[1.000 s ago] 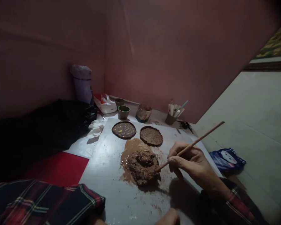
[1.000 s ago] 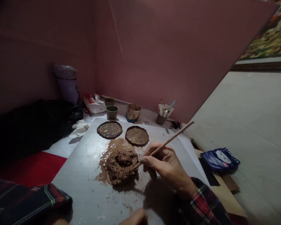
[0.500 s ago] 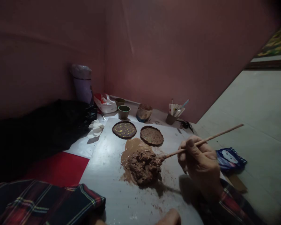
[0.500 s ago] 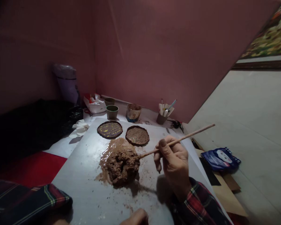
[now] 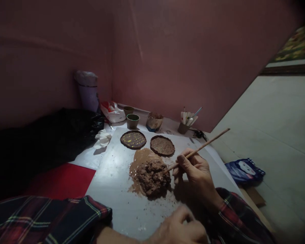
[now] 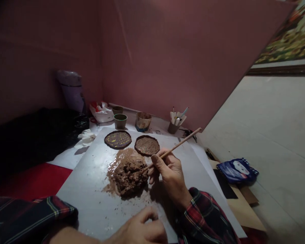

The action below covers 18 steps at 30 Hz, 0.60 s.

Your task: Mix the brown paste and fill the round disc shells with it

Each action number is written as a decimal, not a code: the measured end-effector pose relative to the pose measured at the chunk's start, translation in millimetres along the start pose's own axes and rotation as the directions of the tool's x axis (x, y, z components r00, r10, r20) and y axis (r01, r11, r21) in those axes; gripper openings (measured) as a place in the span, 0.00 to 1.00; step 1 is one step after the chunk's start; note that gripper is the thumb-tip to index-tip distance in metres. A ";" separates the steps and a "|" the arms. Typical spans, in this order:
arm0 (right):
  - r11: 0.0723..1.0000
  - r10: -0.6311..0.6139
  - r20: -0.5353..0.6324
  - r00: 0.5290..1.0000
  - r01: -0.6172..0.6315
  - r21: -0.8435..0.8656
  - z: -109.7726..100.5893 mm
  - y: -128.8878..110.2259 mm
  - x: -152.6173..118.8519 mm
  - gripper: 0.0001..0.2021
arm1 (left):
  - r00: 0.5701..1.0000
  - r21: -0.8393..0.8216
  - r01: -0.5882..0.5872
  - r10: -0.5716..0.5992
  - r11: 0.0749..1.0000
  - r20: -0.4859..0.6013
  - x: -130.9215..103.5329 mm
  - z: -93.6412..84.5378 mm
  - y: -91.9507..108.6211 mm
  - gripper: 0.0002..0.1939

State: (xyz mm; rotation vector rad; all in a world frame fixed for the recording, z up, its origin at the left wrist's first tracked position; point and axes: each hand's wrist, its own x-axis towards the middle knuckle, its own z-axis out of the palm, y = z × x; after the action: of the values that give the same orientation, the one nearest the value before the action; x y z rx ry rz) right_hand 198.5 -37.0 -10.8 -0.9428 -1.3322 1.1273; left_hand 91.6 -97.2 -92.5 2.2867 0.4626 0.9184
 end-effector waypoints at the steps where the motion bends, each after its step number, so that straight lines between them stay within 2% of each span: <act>1: 1.000 0.002 -0.018 1.000 -0.001 0.023 1.0 1.6 0.4 0.15 | 0.997 0.045 -0.079 0.079 0.996 -0.001 4.3 -12.1 5.7 0.12; 4: 0.996 -0.008 -0.066 0.998 0.014 0.087 3.5 3.8 -0.2 0.16 | 0.939 0.205 -0.300 0.326 0.932 -0.107 17.4 -52.8 28.4 0.13; 6: 0.993 -0.032 -0.083 0.996 0.041 0.115 4.3 4.2 -1.7 0.15 | 0.898 0.325 -0.246 0.341 0.913 -0.279 22.8 -83.0 41.3 0.11; 8: 0.989 -0.060 -0.101 0.993 0.073 0.129 4.1 5.0 -3.6 0.14 | 0.869 0.403 -0.120 0.293 0.907 -0.400 23.9 -113.3 44.8 0.11; 9: 0.987 -0.073 -0.118 0.990 0.089 0.136 3.8 5.6 -4.5 0.14 | 0.859 0.431 -0.056 0.264 0.901 -0.439 23.2 -127.4 41.9 0.12; 11: 0.983 -0.100 -0.155 0.983 0.122 0.135 3.0 6.7 -6.0 0.14 | 0.793 0.474 0.041 0.260 0.880 -0.551 20.4 -151.0 29.2 0.12; 13: 0.980 -0.124 -0.186 0.975 0.149 0.132 2.3 6.6 -6.9 0.14 | 0.707 0.436 0.177 0.194 0.882 -0.680 17.6 -165.9 13.6 0.14; 15: 0.976 -0.138 -0.219 0.966 0.170 0.136 1.4 4.8 -6.6 0.14 | 0.659 0.396 0.207 0.171 0.895 -0.732 16.0 -171.6 2.8 0.16; 16: 0.973 -0.148 -0.239 0.960 0.184 0.137 0.9 3.4 -5.9 0.14 | 0.659 0.386 0.202 0.166 0.900 -0.733 15.7 -171.7 0.2 0.18; 18: 0.965 -0.173 -0.298 0.939 0.222 0.139 -0.5 0.5 -3.3 0.14 | 0.690 0.383 0.174 0.165 0.907 -0.705 15.8 -168.7 -0.3 0.18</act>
State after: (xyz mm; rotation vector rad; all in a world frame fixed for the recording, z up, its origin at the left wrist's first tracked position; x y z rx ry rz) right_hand 199.2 -40.0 -12.1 -0.7910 -1.0520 0.8973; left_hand -17.7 -18.1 10.1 2.1793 1.1041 1.8989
